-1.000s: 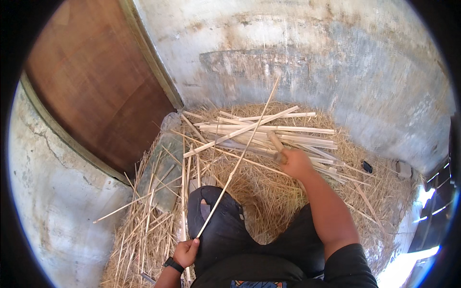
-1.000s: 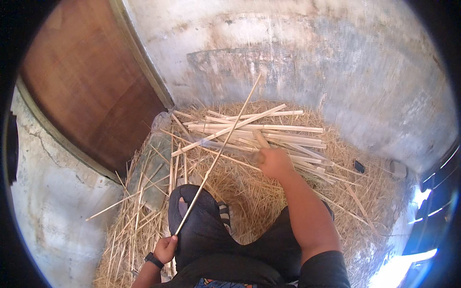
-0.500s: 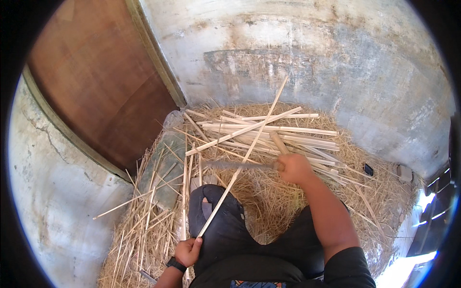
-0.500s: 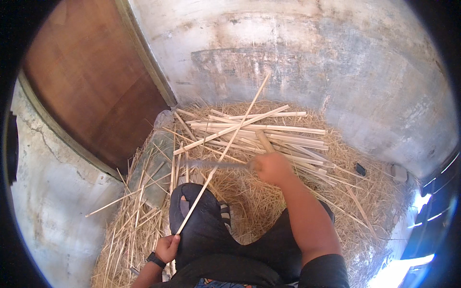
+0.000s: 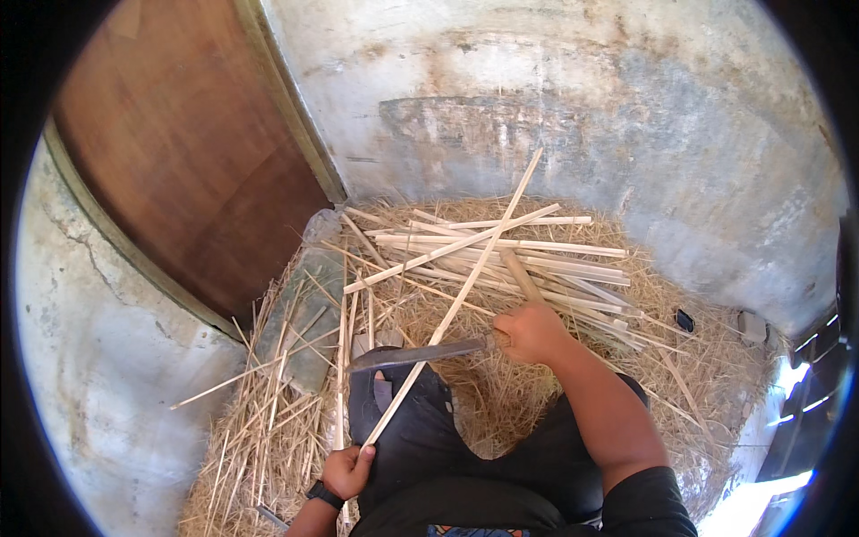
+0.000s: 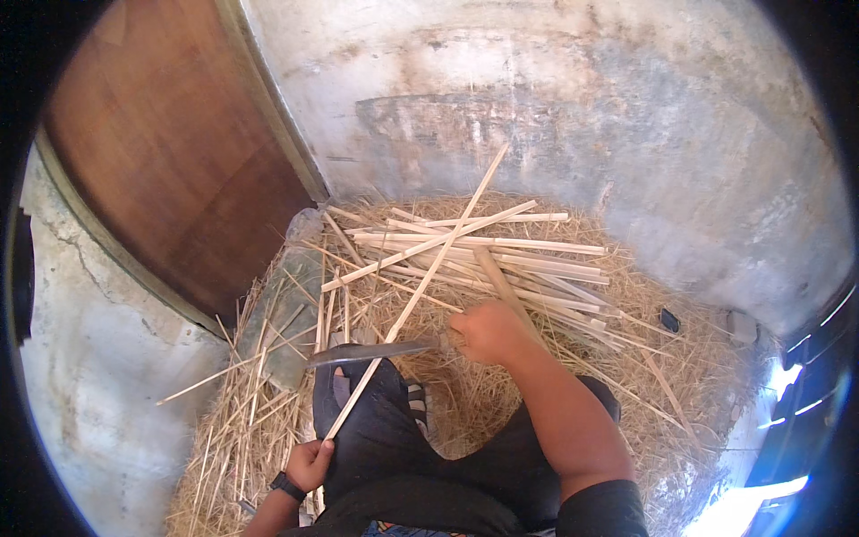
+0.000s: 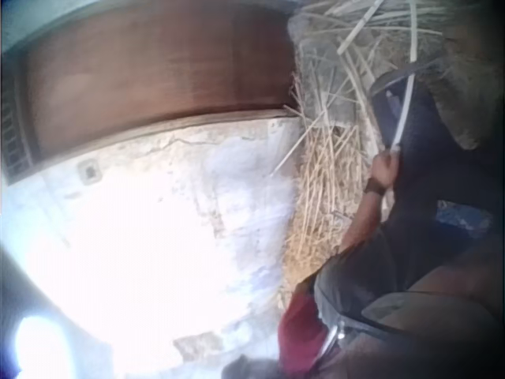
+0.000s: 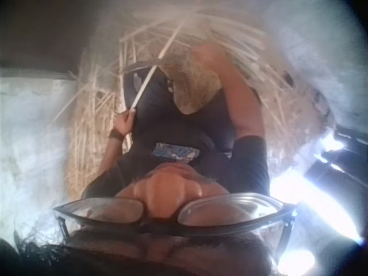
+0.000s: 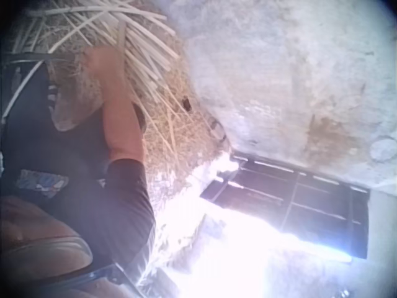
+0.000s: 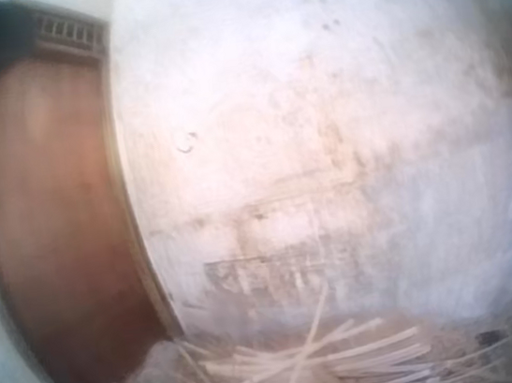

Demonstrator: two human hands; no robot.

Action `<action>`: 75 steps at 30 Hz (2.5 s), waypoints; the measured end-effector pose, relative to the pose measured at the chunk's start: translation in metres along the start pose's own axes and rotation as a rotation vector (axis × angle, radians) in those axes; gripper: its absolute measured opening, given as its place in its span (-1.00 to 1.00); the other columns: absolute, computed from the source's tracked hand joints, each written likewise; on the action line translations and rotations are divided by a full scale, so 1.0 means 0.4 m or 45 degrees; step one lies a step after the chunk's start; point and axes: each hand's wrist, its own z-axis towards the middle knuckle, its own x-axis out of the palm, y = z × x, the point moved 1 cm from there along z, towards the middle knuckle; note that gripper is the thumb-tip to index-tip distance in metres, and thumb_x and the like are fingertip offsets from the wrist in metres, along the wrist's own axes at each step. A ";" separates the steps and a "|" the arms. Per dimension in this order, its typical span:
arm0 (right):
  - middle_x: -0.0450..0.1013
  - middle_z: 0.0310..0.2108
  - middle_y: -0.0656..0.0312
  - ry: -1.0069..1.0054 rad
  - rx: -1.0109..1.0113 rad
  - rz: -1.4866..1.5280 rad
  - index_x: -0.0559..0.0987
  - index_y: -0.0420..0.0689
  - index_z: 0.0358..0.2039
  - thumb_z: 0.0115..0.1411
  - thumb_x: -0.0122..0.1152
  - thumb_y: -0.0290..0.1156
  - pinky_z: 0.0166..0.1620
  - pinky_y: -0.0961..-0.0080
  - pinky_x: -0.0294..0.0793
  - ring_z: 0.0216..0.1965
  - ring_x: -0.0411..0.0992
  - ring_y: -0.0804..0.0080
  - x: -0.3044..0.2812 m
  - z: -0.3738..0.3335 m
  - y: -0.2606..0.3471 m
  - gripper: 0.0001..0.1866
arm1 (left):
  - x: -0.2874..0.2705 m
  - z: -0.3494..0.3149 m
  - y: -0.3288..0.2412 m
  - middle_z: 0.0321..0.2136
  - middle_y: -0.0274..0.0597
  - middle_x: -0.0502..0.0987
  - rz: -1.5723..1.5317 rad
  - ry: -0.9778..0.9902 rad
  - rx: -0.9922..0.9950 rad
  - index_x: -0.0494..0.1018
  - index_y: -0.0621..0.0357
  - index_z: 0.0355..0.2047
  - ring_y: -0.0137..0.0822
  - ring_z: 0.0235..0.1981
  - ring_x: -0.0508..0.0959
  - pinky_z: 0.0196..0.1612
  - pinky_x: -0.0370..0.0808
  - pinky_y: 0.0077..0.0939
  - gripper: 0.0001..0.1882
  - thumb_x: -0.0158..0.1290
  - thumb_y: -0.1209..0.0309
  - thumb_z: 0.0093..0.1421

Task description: The person sits on a straw-covered floor and uses a large knife to split long bamboo sticks into thinner strips. They hold the bamboo with one hand and strike it with the knife in the other hand, repeating the action to process multiple sticks.

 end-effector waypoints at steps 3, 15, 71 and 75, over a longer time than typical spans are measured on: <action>0.50 -0.54 0.06 -0.107 0.183 0.118 0.56 -0.08 -0.41 -0.01 0.32 -0.26 -0.35 0.08 0.47 -0.42 0.51 -0.06 -0.017 0.001 -0.020 -0.79 | 0.000 -0.005 0.012 -0.74 0.02 0.43 0.009 -0.012 0.005 0.46 0.26 -0.62 -0.10 -0.67 0.47 -0.51 0.38 -0.22 -0.38 -0.05 -0.06 0.36; 0.56 -0.45 -0.03 -0.229 0.538 0.167 0.60 -0.08 -0.31 0.05 0.30 -0.21 -0.23 0.06 0.51 -0.35 0.55 -0.07 -0.035 -0.024 -0.081 -0.74 | 0.000 0.006 -0.005 -0.77 -0.09 0.37 -0.083 0.022 -0.010 0.47 0.26 -0.62 -0.30 -0.70 0.38 -0.55 0.34 -0.27 -0.40 -0.02 -0.02 0.36; 0.57 -0.36 -0.05 -0.077 0.510 0.249 0.63 -0.12 -0.21 -0.05 0.36 -0.26 -0.18 0.09 0.54 -0.27 0.54 -0.09 -0.029 -0.021 -0.060 -0.63 | 0.002 0.007 0.008 -0.79 -0.24 0.34 -0.170 0.040 -0.018 0.45 0.26 -0.64 -0.45 -0.68 0.32 -0.57 0.30 -0.35 -0.39 -0.02 -0.02 0.37; 0.58 -0.35 -0.06 -0.039 0.531 0.255 0.64 -0.11 -0.16 -0.06 0.36 -0.24 -0.18 0.10 0.54 -0.28 0.55 -0.09 -0.029 -0.018 -0.062 -0.59 | -0.002 0.008 0.007 -0.79 -0.26 0.32 -0.140 0.032 -0.005 0.45 0.27 -0.64 -0.47 -0.68 0.31 -0.57 0.29 -0.36 -0.40 -0.01 0.00 0.37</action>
